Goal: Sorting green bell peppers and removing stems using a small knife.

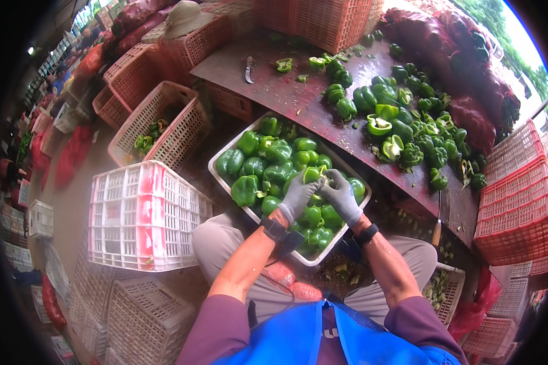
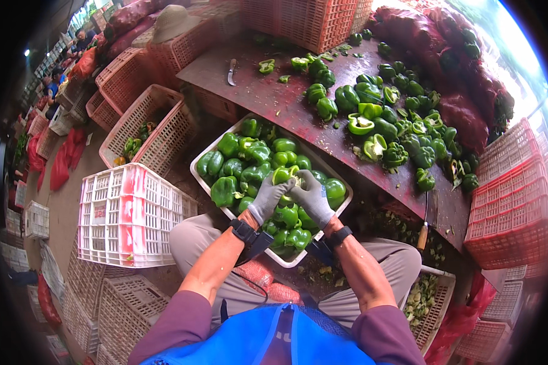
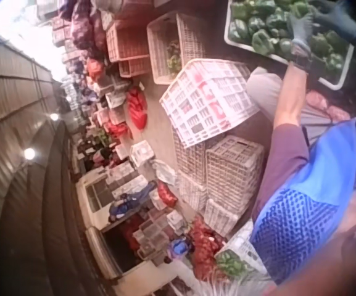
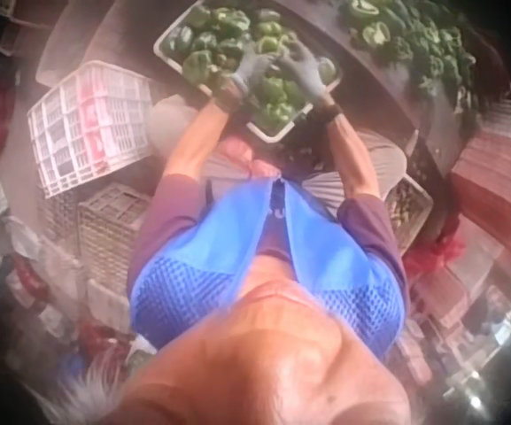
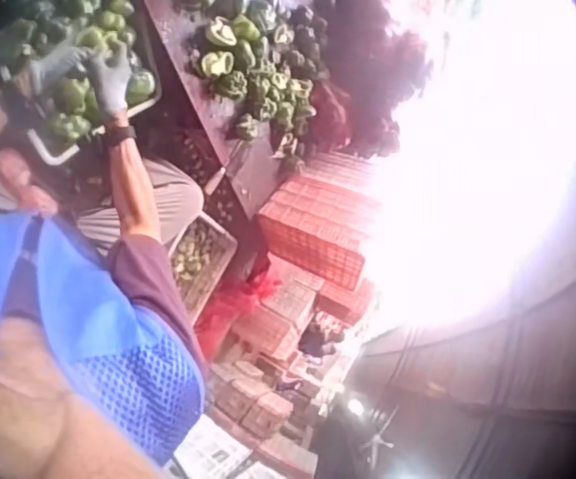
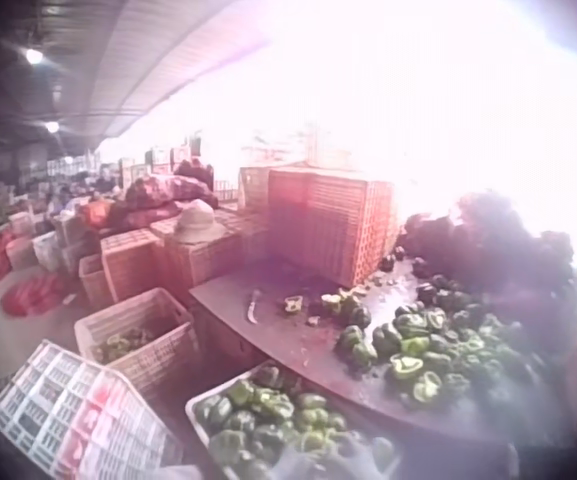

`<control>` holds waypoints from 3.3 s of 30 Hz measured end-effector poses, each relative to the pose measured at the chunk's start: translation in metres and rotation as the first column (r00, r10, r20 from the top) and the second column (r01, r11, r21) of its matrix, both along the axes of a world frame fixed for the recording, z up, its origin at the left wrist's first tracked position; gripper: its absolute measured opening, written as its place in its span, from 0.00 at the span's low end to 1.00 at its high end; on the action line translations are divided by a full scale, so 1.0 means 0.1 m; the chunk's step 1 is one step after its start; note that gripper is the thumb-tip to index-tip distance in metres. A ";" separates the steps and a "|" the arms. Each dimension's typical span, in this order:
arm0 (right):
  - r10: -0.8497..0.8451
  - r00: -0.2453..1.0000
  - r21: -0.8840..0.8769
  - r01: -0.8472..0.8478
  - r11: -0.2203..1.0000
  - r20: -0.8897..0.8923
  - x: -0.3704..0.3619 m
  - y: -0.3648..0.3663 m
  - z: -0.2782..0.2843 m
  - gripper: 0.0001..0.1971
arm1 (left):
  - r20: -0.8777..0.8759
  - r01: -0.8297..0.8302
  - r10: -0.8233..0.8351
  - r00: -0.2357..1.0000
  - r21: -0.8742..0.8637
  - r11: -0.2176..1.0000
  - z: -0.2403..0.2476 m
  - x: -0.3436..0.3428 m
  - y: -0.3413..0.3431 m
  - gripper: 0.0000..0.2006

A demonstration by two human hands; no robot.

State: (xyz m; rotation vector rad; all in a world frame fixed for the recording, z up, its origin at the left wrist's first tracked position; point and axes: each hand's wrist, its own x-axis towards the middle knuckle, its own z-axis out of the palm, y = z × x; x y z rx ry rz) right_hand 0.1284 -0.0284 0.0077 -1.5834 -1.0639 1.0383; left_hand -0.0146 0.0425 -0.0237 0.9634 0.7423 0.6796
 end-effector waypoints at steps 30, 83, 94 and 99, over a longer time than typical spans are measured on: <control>-0.590 0.797 0.168 0.568 0.806 0.133 -0.26 -0.02 -0.45 0.21 | 0.212 -0.174 0.234 0.949 -0.270 0.947 -0.23 -0.08 -0.34 0.19; -0.184 0.179 0.183 0.023 0.983 0.967 2.78 -0.39 0.75 0.19 | -0.790 0.625 0.587 0.176 0.550 0.554 -0.69 -0.01 1.68 0.51; 0.453 -0.015 -0.438 0.223 0.871 0.892 2.71 1.87 0.10 0.16 | -0.642 0.463 0.461 0.612 0.764 0.449 -0.49 0.15 0.93 0.33; 0.317 0.049 -0.320 0.104 0.942 0.947 2.63 1.73 0.21 0.15 | -0.453 0.174 0.107 0.885 0.535 0.827 -0.50 0.34 0.71 0.30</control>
